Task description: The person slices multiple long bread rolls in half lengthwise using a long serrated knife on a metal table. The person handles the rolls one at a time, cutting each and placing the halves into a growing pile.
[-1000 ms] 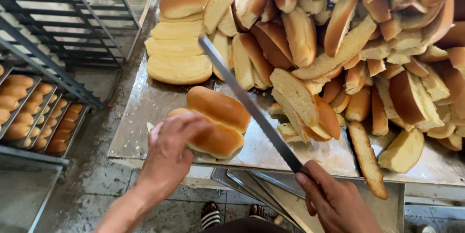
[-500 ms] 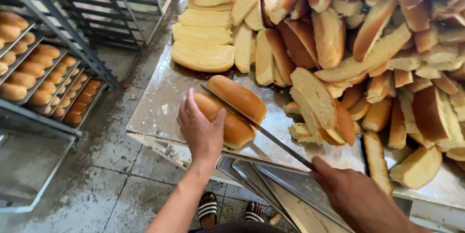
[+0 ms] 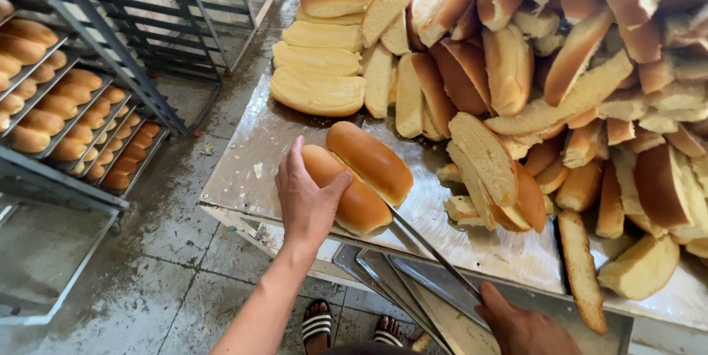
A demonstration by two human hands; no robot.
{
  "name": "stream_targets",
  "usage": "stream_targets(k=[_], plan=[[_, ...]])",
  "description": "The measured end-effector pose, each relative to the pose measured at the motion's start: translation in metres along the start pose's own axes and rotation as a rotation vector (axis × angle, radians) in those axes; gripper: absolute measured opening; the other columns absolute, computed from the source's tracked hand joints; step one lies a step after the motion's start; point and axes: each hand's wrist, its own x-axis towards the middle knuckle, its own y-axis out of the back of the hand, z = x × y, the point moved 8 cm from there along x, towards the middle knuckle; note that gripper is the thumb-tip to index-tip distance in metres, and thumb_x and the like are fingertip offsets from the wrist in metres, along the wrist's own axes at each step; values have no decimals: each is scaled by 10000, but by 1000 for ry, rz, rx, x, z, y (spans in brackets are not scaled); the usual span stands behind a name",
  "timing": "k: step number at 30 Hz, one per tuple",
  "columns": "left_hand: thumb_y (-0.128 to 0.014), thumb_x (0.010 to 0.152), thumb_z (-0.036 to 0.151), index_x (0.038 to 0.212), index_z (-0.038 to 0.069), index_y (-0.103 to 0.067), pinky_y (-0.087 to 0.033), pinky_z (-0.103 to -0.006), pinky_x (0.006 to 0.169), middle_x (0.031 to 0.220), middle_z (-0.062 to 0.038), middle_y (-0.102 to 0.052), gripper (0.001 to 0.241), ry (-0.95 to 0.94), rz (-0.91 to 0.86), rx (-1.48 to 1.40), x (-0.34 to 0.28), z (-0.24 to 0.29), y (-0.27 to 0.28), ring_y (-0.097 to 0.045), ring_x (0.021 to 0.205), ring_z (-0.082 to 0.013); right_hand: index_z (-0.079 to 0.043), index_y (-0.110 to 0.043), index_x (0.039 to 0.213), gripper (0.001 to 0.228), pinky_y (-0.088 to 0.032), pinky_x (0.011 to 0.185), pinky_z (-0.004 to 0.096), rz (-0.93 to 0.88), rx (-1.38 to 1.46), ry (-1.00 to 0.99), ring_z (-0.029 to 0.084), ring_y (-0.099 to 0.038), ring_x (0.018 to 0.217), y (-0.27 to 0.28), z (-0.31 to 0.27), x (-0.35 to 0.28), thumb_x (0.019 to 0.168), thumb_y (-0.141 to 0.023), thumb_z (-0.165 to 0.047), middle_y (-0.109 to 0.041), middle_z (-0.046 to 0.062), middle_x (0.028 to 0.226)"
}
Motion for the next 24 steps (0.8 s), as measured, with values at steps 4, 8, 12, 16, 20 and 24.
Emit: stream_targets(k=[4, 8, 12, 16, 20, 24], plan=[[-862, 679, 236, 1424, 77, -471, -345, -479, 1115, 1356, -192, -514, 856, 14, 7, -6, 0, 19, 7, -465, 1265, -380, -295, -423, 1384, 407, -551, 791, 574, 38, 50, 70, 406, -731, 888, -3, -35, 21, 1000, -439, -426, -749, 187, 898], [-824, 707, 247, 1402, 72, -502, -481, -421, 1058, 1331, -204, -492, 786, -31, 16, -213, 4, 40, 18, -559, 1198, -321, -217, -458, 1246, 251, -545, 770, 580, 67, 134, 103, 439, -716, 848, 6, -62, 29, 1050, -418, -369, -742, 211, 846], [-744, 771, 272, 1420, 68, -527, -472, -413, 1065, 1351, -190, -521, 714, 132, 39, -210, 13, 18, 30, -577, 1217, -314, -294, -461, 1254, 321, -530, 712, 608, 125, 162, 66, 454, -708, 805, 4, -34, 1, 961, -520, -411, -747, 179, 854], [-705, 790, 290, 1390, 26, -525, -430, -415, 1100, 1409, -188, -546, 680, 186, 51, -206, 17, -8, 27, -553, 1299, -326, -269, -457, 1096, 281, -556, 616, 576, 230, 203, 57, 413, -736, 744, 1, -16, -24, 910, -589, -434, -758, 129, 775], [-550, 1028, 222, 1388, -29, -559, -342, -463, 1139, 1483, -266, -469, 439, 9, 300, -38, 5, -8, 20, -434, 1388, -417, -283, -457, 1060, 260, -546, 626, 560, 204, 149, 25, 390, -735, 708, 3, -23, -30, 938, -575, -479, -716, 150, 638], [-440, 1080, 242, 1374, -24, -545, -378, -444, 1120, 1401, -237, -525, 410, 169, 387, -78, -3, -20, 8, -487, 1338, -375, -279, -445, 1083, 272, -525, 609, 589, 148, 158, 84, 422, -711, 697, 19, -34, -29, 935, -569, -470, -732, 148, 697]])
